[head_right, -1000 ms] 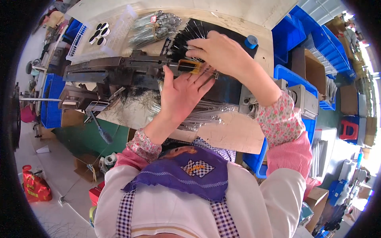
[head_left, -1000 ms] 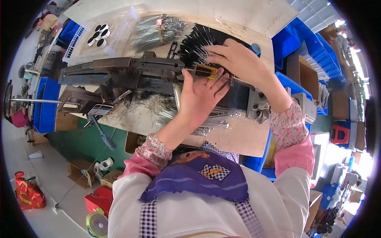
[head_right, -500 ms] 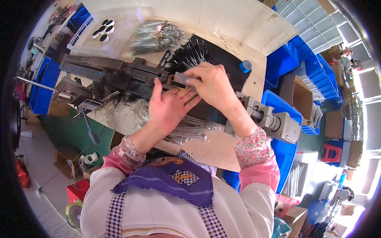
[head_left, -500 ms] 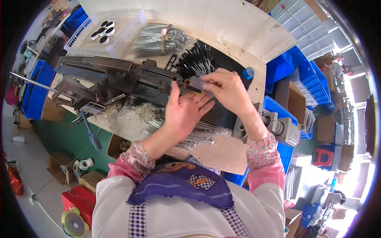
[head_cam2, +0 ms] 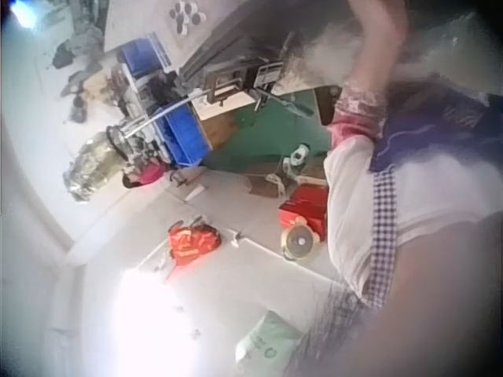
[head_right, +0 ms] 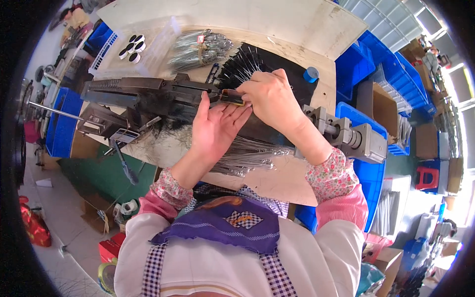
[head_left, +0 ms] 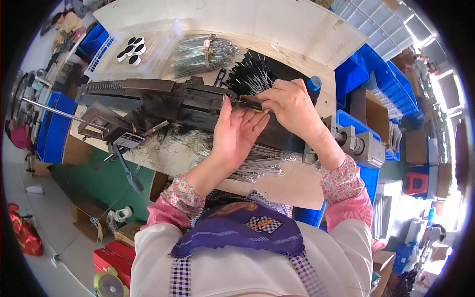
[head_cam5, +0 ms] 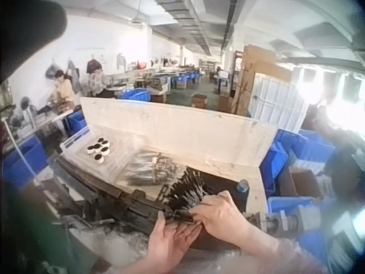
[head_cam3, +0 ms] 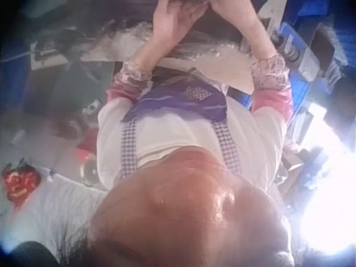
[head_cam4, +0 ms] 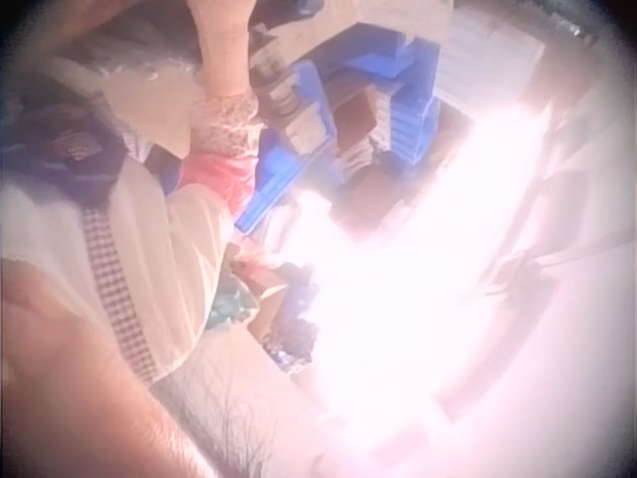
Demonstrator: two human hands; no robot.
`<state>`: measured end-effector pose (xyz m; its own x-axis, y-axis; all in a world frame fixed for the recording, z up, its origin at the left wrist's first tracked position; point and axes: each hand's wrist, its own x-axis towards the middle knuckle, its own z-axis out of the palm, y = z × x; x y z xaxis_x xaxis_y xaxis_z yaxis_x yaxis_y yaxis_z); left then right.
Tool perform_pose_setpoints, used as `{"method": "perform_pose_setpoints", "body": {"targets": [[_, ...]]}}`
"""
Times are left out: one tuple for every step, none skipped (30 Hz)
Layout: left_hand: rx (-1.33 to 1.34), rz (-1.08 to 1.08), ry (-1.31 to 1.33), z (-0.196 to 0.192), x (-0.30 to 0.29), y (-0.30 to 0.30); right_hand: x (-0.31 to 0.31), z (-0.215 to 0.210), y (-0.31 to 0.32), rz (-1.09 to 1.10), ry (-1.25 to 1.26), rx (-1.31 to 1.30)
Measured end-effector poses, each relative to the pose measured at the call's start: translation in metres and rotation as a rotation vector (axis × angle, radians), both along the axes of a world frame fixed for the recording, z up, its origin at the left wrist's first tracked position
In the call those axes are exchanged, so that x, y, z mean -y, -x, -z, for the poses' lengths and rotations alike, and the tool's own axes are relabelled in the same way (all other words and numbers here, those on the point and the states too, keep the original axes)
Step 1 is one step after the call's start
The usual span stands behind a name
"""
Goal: Manually assembling and crimping wire brush components using a workshop machine.
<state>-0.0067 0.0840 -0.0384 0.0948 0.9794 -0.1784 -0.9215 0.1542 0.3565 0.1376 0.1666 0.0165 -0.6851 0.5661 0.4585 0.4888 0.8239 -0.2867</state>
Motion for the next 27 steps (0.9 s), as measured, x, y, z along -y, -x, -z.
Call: {"method": "perform_pose_setpoints", "body": {"targets": [[0.006,-0.006,0.002,0.003,-0.001,0.0,0.001,-0.001,0.0,-0.003,-0.005,0.007],[0.013,-0.013,0.004,0.004,-0.001,0.0,0.002,-0.001,0.001,-0.009,-0.011,0.015],[0.011,-0.01,0.001,0.003,-0.001,-0.001,0.0,-0.002,-0.001,-0.005,-0.014,0.014],[0.007,-0.014,-0.003,0.001,-0.001,-0.002,-0.001,-0.002,-0.003,-0.002,-0.013,0.018],[0.004,-0.019,-0.008,0.0,-0.001,-0.002,-0.002,-0.002,-0.003,0.0,-0.014,0.023],[0.006,-0.02,-0.007,0.002,-0.001,-0.001,-0.001,0.0,-0.003,-0.001,-0.013,0.025],[0.013,-0.013,-0.025,0.005,0.0,0.0,0.001,0.001,-0.002,0.015,0.008,0.021],[0.02,-0.006,-0.043,0.006,-0.001,0.0,0.001,0.002,-0.002,0.031,0.029,0.018],[0.021,-0.009,-0.044,0.005,0.0,0.001,0.002,0.001,-0.002,0.028,0.028,0.02],[0.016,-0.009,-0.033,0.003,0.0,0.0,0.001,-0.001,-0.003,0.025,0.032,0.038],[0.01,-0.009,-0.022,0.001,0.001,0.0,0.0,-0.002,-0.003,0.023,0.036,0.056],[0.011,-0.009,-0.024,-0.001,0.002,0.0,-0.002,-0.002,-0.002,0.022,0.035,0.057],[0.004,-0.011,-0.016,-0.003,0.003,0.0,-0.005,0.0,0.001,0.024,0.059,0.031],[-0.003,-0.012,-0.007,-0.004,0.003,0.0,-0.007,0.001,0.003,0.026,0.083,0.004],[-0.003,-0.015,-0.006,-0.004,0.003,0.0,-0.009,0.003,0.005,0.023,0.085,0.004],[-0.002,-0.005,-0.003,-0.003,0.003,0.001,-0.009,0.004,0.007,-0.002,0.106,0.0],[-0.001,0.005,0.001,-0.003,0.004,0.0,-0.01,0.005,0.007,-0.028,0.128,-0.004],[-0.003,0.003,0.006,-0.004,0.004,0.001,-0.01,0.005,0.007,-0.029,0.132,-0.006],[-0.017,0.008,0.012,-0.007,0.004,0.001,-0.01,0.002,0.006,-0.027,0.138,0.013],[-0.03,0.014,0.019,-0.007,0.004,0.0,-0.009,0.001,0.005,-0.024,0.145,0.031],[-0.034,0.017,0.023,-0.006,0.003,0.0,-0.01,0.002,0.004,-0.022,0.149,0.026],[-0.026,0.02,0.005,-0.004,0.003,0.001,-0.011,0.003,0.004,-0.022,0.136,-0.015],[-0.019,0.025,-0.01,-0.003,0.003,0.001,-0.011,0.004,0.004,-0.022,0.124,-0.056],[-0.021,0.033,0.004,-0.002,0.003,0.0,-0.006,0.006,0.005,-0.013,0.138,-0.059],[0.015,0.038,-0.026,-0.002,0.002,0.0,0.001,0.008,0.008,-0.065,0.044,-0.039],[0.052,0.043,-0.054,-0.001,0.0,0.001,0.006,0.009,0.01,-0.116,-0.047,-0.018],[0.319,0.183,-0.288,0.03,-0.004,0.015,0.006,0.008,0.014,-0.146,-0.128,-0.05]]}}
